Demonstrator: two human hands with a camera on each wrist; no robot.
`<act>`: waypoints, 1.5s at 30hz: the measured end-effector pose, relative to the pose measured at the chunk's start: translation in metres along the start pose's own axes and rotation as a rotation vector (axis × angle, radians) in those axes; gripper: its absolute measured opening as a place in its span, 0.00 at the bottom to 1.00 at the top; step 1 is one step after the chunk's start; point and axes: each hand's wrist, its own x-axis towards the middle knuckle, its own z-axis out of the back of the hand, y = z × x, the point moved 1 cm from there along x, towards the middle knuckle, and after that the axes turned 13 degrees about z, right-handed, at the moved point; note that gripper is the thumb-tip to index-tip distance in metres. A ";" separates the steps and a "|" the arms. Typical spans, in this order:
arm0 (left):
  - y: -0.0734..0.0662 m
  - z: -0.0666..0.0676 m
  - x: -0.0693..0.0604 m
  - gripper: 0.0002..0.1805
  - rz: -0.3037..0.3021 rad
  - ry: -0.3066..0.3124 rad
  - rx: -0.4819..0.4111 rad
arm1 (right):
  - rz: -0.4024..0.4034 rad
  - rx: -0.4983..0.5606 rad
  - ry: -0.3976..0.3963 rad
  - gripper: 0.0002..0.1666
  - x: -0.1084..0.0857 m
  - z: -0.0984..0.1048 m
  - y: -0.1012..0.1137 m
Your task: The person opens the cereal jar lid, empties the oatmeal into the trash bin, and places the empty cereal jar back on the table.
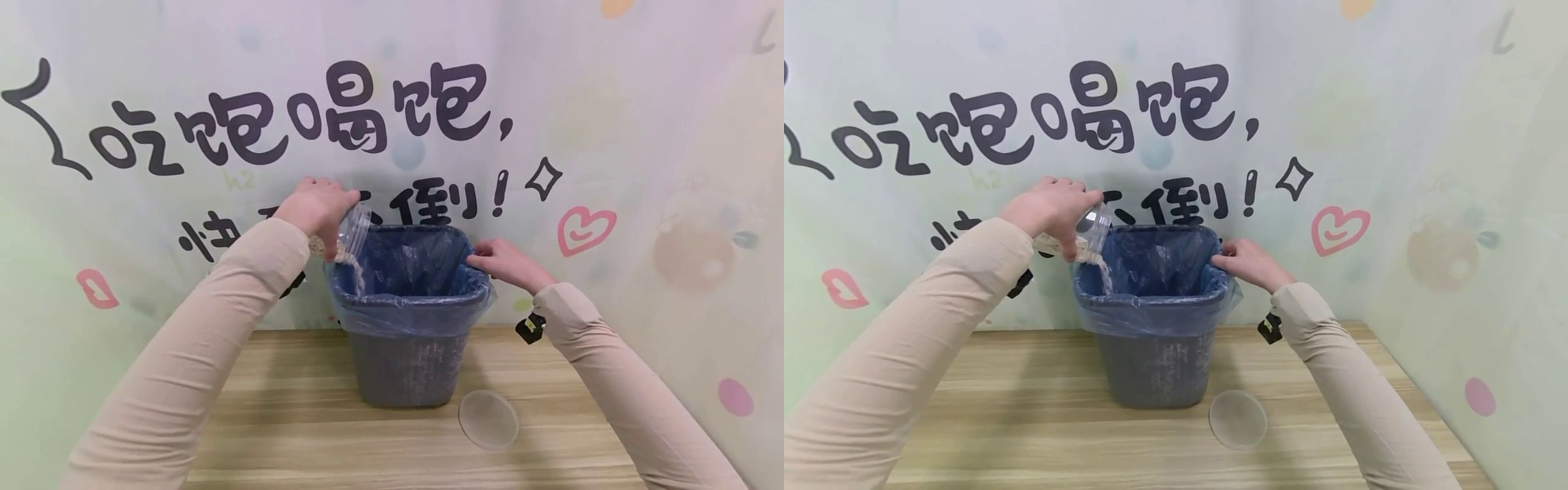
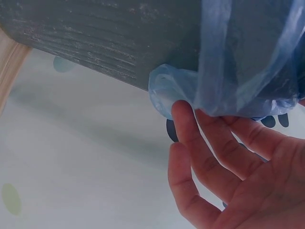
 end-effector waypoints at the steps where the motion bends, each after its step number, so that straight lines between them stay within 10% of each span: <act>1: 0.000 0.000 0.000 0.55 0.000 -0.001 0.000 | 0.001 0.000 0.000 0.15 0.000 0.000 0.000; 45: -0.008 0.003 -0.001 0.58 0.011 -0.001 0.100 | -0.004 -0.056 -0.013 0.14 -0.001 0.000 0.000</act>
